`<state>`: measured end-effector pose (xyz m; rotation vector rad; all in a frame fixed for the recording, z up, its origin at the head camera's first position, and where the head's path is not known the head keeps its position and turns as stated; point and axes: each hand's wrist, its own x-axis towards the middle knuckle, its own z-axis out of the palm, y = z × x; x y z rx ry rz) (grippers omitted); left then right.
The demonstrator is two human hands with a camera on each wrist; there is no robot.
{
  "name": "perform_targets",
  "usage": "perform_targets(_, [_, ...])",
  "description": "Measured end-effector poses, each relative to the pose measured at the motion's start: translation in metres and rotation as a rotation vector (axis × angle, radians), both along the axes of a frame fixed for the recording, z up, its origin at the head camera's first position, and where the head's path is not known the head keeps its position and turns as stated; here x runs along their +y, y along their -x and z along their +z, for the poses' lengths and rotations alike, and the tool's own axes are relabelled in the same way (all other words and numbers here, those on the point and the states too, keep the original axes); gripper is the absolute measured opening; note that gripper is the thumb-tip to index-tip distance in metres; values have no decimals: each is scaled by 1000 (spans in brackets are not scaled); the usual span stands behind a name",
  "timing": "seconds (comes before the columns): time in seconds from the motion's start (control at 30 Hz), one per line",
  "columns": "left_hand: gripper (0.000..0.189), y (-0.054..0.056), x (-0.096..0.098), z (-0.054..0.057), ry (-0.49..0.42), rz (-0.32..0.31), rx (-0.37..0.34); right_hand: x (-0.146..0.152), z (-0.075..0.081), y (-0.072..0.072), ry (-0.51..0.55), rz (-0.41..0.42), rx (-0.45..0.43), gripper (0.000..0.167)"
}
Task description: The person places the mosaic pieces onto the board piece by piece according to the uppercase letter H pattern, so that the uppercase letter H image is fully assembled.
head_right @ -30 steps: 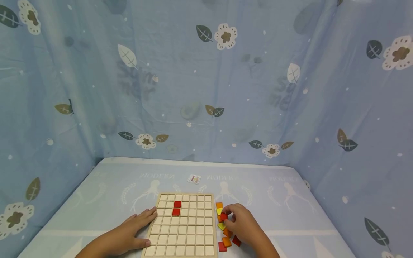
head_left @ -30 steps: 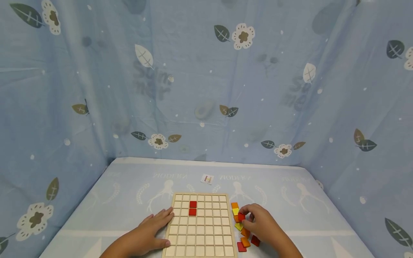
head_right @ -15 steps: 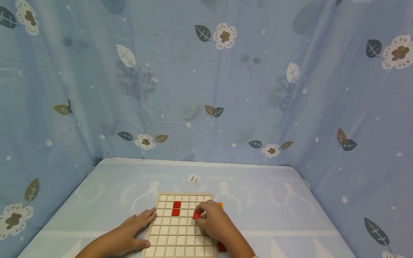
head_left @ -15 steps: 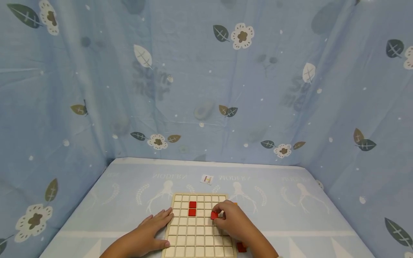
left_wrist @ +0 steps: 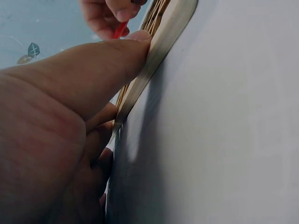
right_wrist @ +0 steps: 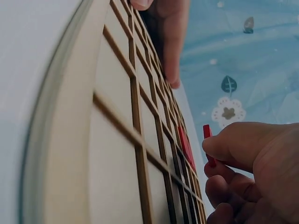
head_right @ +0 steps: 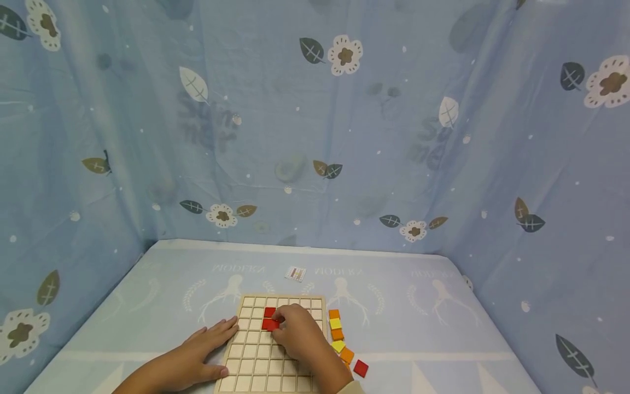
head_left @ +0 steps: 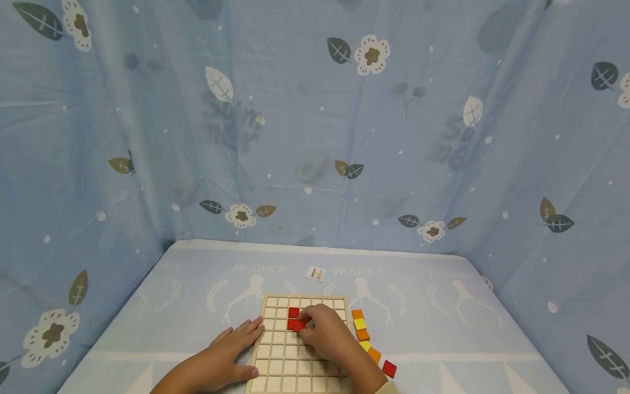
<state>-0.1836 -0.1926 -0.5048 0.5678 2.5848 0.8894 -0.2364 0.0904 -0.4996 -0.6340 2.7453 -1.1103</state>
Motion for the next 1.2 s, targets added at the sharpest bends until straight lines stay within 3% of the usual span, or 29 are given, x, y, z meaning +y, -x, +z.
perform_targets(0.17, [98,0,-1,-1,-4,-7,1,-14,-2,0,0,2,-37,17])
perform_targets(0.57, [98,1,-1,-2,-12,-13,-3,-29,-5,-5,-173,7,43,15])
perform_targets(0.9, [97,2,0,-2,2,-2,4,-18,-5,-6,-134,41,22,18])
perform_targets(1.2, [98,3,-1,-5,-6,-6,-6,-16,-7,-7,-127,52,45,6])
